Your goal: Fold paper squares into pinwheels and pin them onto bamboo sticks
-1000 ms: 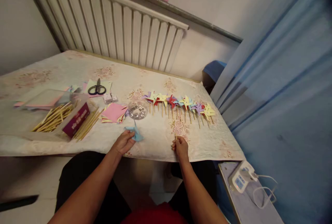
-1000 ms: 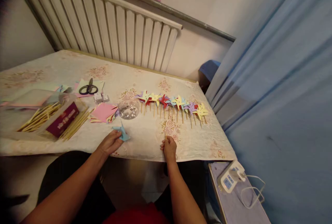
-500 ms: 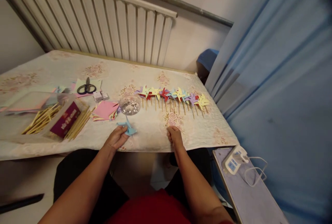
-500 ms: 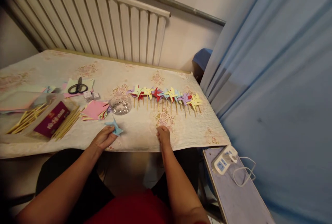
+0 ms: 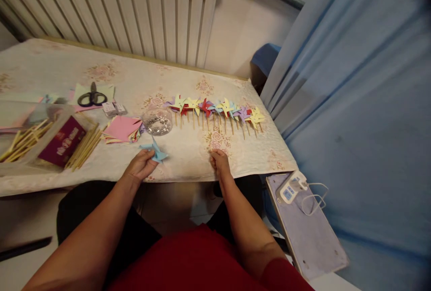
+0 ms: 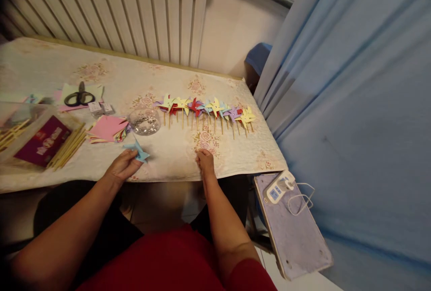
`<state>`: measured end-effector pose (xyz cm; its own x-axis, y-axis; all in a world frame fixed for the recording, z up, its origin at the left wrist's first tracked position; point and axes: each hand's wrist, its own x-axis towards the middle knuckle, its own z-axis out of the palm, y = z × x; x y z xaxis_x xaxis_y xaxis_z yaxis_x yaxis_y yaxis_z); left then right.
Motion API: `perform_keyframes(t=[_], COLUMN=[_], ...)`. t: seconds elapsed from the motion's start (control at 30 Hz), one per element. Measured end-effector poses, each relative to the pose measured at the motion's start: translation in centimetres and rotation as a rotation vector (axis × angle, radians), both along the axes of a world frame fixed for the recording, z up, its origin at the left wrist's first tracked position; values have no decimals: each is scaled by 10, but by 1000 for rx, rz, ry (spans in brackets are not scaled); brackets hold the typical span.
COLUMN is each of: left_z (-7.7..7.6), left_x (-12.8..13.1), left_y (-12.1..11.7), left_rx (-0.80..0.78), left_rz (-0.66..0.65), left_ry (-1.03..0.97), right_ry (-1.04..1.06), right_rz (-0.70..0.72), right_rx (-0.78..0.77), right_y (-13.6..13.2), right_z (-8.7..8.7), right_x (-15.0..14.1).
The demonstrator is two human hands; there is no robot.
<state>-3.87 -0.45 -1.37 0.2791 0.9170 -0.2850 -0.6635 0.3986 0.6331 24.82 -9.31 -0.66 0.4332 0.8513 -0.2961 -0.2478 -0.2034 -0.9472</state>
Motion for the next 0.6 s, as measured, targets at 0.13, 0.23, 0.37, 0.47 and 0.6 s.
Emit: perform_keyframes(t=[0.13,0.23,0.37,0.47,0.6], left_z=[0,-1,1,3,6], left_x=[0,-1,0,1,2], left_y=[1,0,0,-1,-1], left_rx=[9,10,11,11,6], left_rz=[-8,-5,-6,-15,-11], left_ry=[12,33,59,78,64], right_ry=[-6,-2,12,33,37], right_rz=[-6,1,24,32,31], right_rx=[4,-1,-10,-7,-15], right_y=[1,1,-1,-3,-2], right_z=[1,2,4,5,7], right_x=[-1,-1,0,1,0])
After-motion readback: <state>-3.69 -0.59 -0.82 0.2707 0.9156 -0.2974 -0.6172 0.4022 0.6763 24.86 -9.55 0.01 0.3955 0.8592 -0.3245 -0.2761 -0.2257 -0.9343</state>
